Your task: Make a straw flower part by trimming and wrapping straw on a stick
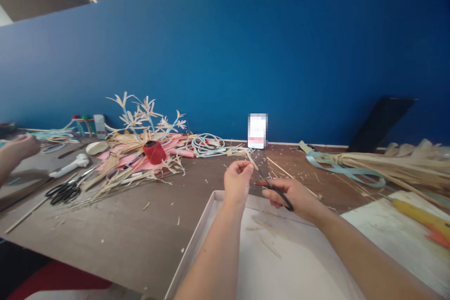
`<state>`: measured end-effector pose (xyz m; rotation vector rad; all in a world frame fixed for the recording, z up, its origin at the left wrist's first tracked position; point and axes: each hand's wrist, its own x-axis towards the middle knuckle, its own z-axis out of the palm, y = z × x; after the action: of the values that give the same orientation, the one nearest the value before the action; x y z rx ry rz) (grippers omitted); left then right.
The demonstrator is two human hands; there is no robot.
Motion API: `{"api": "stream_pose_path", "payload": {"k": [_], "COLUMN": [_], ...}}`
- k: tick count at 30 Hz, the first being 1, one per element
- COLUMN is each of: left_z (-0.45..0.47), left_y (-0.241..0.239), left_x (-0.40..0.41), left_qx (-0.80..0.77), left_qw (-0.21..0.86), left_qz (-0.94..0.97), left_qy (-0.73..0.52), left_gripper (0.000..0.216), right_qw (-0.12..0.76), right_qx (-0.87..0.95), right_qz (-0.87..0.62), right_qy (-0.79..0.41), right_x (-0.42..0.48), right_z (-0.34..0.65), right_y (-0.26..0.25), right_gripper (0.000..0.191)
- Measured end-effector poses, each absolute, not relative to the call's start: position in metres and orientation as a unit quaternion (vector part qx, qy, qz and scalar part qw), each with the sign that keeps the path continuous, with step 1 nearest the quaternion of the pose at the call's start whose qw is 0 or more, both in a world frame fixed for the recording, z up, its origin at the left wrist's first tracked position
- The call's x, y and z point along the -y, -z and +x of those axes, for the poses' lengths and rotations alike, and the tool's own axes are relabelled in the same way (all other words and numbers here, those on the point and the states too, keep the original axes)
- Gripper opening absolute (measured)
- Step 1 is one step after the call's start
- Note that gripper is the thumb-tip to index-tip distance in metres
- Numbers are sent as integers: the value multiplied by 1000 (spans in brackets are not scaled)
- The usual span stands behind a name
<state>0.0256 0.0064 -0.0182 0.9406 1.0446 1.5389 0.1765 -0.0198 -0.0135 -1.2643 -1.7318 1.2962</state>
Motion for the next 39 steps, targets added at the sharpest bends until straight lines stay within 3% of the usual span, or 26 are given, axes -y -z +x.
{"api": "stream_pose_path", "payload": {"k": [39], "left_z": [29], "left_y": [17], "left_x": [-4], "left_qx": [-440], "left_qw": [494], "left_qz": [367], "left_qy": [-654], "left_gripper": [21], "right_qw": [321], "right_qx": [682], "right_qz": [-495], "right_qy": [-432], "right_x": [24], "right_z": [166], "right_y": [9], "right_gripper": [49]}}
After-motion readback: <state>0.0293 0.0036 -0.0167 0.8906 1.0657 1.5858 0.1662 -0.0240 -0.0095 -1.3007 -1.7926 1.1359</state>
